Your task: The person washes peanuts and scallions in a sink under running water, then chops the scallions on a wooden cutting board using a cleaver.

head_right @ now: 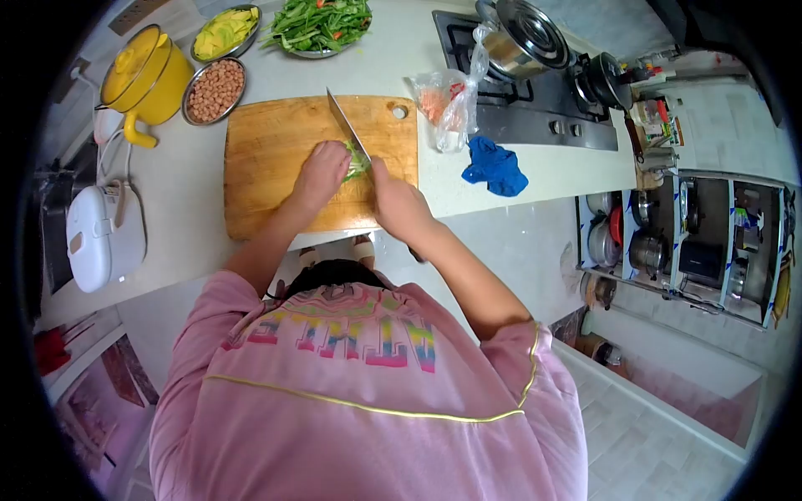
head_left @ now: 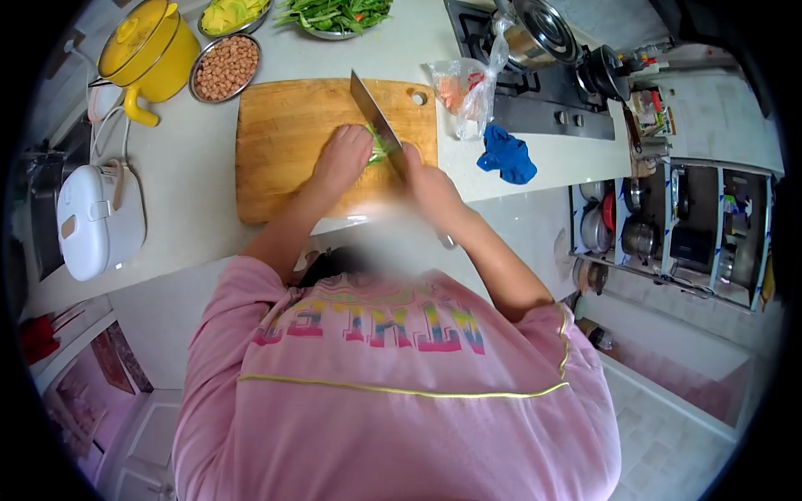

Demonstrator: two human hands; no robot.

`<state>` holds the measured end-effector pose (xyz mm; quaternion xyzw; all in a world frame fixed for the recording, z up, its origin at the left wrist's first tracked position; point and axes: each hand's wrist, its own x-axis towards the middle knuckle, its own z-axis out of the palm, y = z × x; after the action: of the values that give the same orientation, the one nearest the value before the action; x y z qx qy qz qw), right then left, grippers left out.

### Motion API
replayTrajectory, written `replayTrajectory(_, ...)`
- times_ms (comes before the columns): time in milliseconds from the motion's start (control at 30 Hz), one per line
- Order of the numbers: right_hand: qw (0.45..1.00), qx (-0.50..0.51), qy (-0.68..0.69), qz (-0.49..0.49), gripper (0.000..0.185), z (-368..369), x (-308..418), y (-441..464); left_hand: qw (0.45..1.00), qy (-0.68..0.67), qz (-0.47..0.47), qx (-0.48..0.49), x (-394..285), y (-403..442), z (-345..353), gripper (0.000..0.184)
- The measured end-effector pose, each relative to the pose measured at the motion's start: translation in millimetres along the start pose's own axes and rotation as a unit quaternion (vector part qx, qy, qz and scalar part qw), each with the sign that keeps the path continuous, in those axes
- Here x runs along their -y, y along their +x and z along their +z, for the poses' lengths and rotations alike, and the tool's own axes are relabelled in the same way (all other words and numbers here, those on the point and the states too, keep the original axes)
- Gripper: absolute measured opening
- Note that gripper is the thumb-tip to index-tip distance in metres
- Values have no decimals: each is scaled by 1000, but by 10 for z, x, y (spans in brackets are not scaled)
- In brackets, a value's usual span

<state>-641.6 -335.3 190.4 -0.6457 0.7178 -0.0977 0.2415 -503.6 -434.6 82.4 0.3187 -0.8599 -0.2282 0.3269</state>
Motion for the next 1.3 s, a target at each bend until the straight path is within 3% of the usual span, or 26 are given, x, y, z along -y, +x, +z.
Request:
replayTrajectory(133, 998, -47, -5, -44, 54, 175, -63, 170, 1000, -1, 0, -8, -28, 32, -28, 8)
replayTrajectory(300, 992, -113, 54, -22, 49, 111, -135, 5, 1000, -20, -8, -4, -12, 11, -25, 8)
replayTrajectory(600, 1000, -10, 4, 1, 51, -4, -26, -137, 999, -21, 6, -27, -31, 10, -13, 10)
replayTrajectory(700, 1000, 3, -15, -14, 51, 53, 77, -5, 999, 23, -34, 31, -77, 23, -67, 10)
replayTrajectory(867, 1000, -28, 2, -11, 55, 158, 69, 69, 1000, -3, -16, 14, -23, 7, -19, 9)
replayTrajectory(967, 991, -116, 60, -2, 52, 151, 11, -53, 999, -24, -13, -21, -32, 37, -44, 9)
replayTrajectory(1000, 991, -101, 85, 31, 45, 120, 7, -104, 999, -32, -19, -28, -54, 5, -45, 9)
replayTrajectory(1100, 996, -78, 34, -20, 49, 8, 40, -159, 1000, -11, -15, -24, -61, 5, -56, 8)
replayTrajectory(1300, 1000, 2, 9, 18, 47, 3, 129, -156, 999, -3, -34, -10, -31, -13, 6, 8)
